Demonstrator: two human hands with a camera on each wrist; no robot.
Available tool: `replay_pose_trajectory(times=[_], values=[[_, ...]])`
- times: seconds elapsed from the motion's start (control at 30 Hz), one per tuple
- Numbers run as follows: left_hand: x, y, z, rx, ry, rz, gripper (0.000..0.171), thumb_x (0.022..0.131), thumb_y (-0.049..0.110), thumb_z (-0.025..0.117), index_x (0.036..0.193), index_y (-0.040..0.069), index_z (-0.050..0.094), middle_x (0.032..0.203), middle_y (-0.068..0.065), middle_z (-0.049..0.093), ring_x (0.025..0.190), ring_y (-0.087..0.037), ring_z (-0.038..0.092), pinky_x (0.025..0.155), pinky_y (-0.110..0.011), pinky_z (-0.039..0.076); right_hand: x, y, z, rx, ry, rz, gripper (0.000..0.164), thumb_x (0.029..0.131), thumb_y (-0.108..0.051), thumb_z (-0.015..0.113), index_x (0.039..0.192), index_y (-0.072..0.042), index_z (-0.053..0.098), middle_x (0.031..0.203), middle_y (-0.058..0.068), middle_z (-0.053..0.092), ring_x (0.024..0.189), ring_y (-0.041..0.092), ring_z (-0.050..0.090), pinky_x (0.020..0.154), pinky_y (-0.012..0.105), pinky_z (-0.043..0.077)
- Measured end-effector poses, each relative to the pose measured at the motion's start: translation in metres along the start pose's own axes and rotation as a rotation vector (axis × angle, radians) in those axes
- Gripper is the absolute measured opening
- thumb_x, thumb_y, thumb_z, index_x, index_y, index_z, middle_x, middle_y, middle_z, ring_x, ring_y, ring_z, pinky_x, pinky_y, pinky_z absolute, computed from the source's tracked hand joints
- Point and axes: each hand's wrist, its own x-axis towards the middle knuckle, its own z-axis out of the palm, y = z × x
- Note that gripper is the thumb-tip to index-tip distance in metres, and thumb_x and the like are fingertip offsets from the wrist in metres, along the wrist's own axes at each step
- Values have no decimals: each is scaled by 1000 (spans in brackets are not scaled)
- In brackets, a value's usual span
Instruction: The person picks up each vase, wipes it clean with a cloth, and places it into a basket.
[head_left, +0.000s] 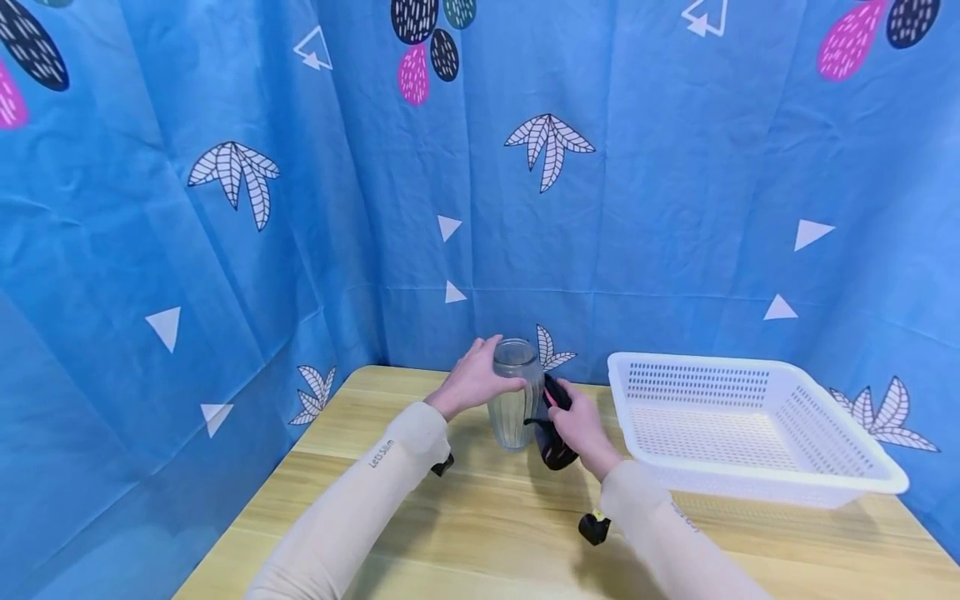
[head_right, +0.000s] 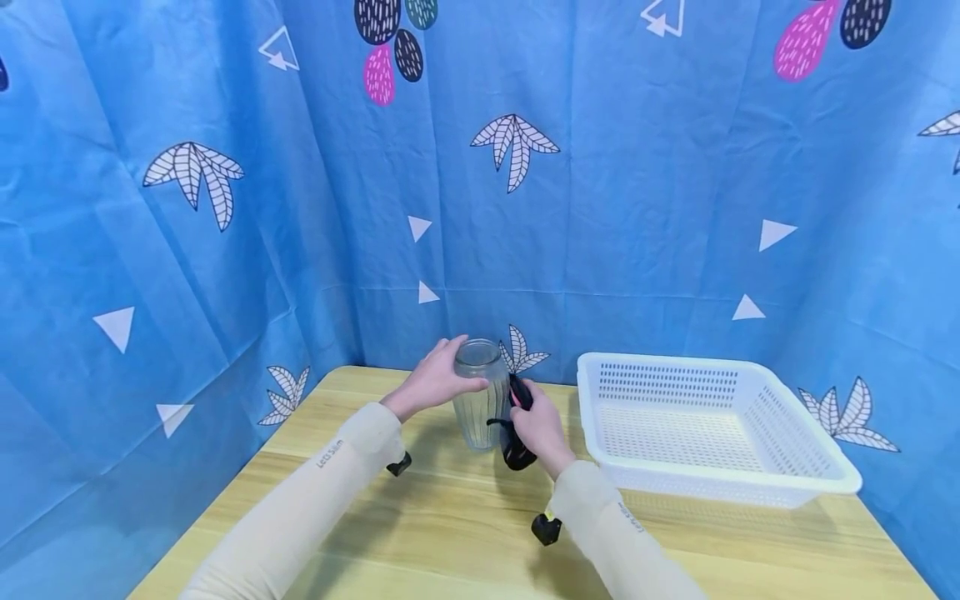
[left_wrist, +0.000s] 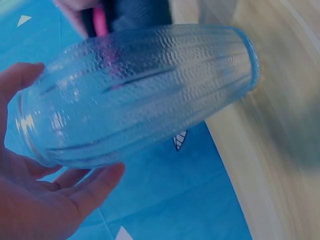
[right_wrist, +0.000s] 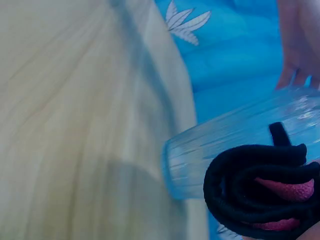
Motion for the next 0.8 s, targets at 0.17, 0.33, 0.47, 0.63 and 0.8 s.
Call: replay_pose_trajectory(times=[0.17,0.33,0.47,0.63,0.8], values=[[-2,5,1,-26,-20,-10,97,82,45,77,160,16,26,161,-16,30,143,-40,38,112,-56,37,-4,-15,-11,94,29,-47,70,93,-3,50,159,-19,30,158,23,36,142,40,38,109,55,38],[-4,4,0,-45,-16,8,96,81,43,79,159,16,29,159,-13,34,142,-36,40,112,-55,38,-9,-19,-15,219,-9,-81,75,95,0,46,160,-32,25,166,14,21,149,36,27,108,53,35],[-5,-1,-3,-32,-6,47,93,81,46,80,157,19,34,155,-8,43,138,-31,46,110,-52,41,-8,-17,-12,242,-37,-58,77,95,3,48,159,-31,25,163,17,28,146,39,33,109,57,38],[-4,-4,-6,2,-16,72,93,80,53,78,156,21,36,154,-7,44,137,-30,47,109,-52,42,-4,-20,-11,173,16,-37,73,90,6,56,153,-21,30,146,22,49,129,39,51,100,56,46],[-2,-4,-2,-15,-44,61,93,80,52,77,158,24,33,160,-9,38,143,-32,41,111,-56,38,-5,-23,-10,59,25,-20,73,89,-2,66,150,-15,28,129,24,56,112,36,58,89,50,51]])
